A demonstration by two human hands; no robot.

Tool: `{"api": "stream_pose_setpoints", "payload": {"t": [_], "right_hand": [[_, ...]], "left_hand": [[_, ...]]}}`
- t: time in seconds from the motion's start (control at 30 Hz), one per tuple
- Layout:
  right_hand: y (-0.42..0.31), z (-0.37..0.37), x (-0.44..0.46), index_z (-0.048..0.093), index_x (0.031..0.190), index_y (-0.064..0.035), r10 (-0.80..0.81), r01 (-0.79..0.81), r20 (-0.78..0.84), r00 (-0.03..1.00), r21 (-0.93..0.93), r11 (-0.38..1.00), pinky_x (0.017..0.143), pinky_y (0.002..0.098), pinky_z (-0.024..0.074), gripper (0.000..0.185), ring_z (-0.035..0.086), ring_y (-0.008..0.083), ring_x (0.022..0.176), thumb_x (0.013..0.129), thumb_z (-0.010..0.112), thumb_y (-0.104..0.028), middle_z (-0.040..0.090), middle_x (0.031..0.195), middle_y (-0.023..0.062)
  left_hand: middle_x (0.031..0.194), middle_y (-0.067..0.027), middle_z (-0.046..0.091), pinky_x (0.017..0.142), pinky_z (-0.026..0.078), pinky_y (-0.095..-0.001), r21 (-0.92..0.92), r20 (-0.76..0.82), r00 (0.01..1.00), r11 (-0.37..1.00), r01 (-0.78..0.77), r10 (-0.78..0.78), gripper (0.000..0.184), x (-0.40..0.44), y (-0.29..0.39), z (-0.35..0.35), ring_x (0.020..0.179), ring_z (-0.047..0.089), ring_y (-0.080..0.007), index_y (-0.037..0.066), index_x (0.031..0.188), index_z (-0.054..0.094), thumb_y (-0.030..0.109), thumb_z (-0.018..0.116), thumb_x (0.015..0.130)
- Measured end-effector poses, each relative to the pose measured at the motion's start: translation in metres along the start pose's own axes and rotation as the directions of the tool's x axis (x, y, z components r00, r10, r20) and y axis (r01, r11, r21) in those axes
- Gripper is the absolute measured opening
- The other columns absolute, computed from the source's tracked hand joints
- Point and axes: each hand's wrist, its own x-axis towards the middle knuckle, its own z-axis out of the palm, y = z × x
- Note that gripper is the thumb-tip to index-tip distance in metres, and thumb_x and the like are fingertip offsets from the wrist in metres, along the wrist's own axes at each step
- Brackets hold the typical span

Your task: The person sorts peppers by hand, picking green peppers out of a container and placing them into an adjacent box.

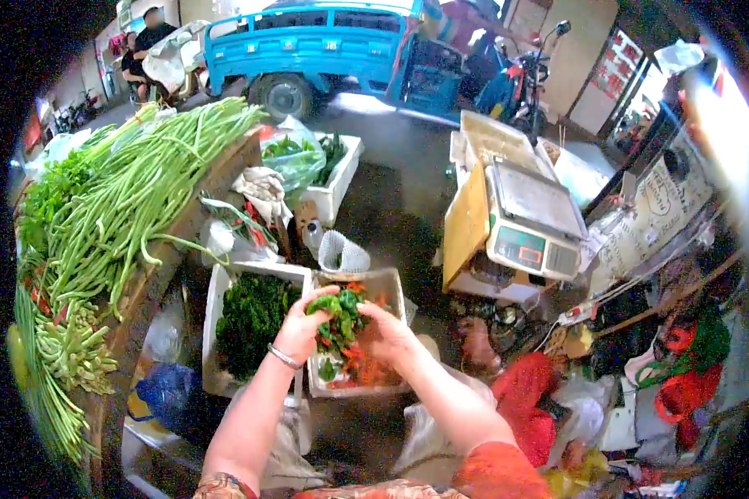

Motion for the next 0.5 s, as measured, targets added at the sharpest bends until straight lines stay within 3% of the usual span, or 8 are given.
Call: {"api": "stream_pose_setpoints", "payload": {"t": [0.13, 0.3, 0.5], "right_hand": [[-0.005, 0.002, -0.006, 0.06, 0.11, -0.013, -0.034, 0.034, 0.033, 0.999, 0.005, 0.999, 0.081, 0.0427, 0.0495, 0.033, 0.06, 0.0236, 0.096, 0.079, 0.071, -0.014, 0.064, 0.106, 0.0052], [-0.006, 0.001, -0.005, 0.059, 0.112, -0.0183, -0.045, 0.048, 0.106, 0.993, -0.023, 0.999, 0.085, 0.0452, 0.0458, 0.03, 0.058, 0.0199, 0.1, 0.083, 0.063, -0.026, 0.062, 0.11, 0.0003], [-0.007, 0.014, -0.006, 0.059, 0.113, -0.016, -0.09, 0.095, 0.065, 0.994, -0.076, 0.993, 0.089, 0.0467, 0.0458, 0.024, 0.059, 0.0213, 0.104, 0.09, 0.056, -0.024, 0.063, 0.114, 0.0039]], "left_hand": [[0.104, -0.0061, 0.065, 0.085, 0.05, -0.0267, 0.007, -0.026, 1.0, 1.0, 0.015, -0.015, 0.043, -0.001, 0.004, 0.006, 0.092, 0.061, -0.0148, 0.003, 0.119, 0.06, -0.009, 0.051, 0.078], [0.099, -0.0022, 0.065, 0.065, 0.053, -0.027, -0.021, 0.027, 0.999, 0.999, -0.025, 0.026, 0.035, -0.002, 0.006, 0.006, 0.084, 0.062, -0.0117, 0.006, 0.117, 0.06, -0.003, 0.056, 0.083], [0.101, -0.0041, 0.063, 0.064, 0.052, -0.0282, 0.067, 0.023, 1.0, 0.998, 0.008, -0.009, 0.04, -0.006, 0.016, 0.006, 0.085, 0.06, -0.0139, 0.007, 0.115, 0.059, -0.006, 0.046, 0.079]]}}
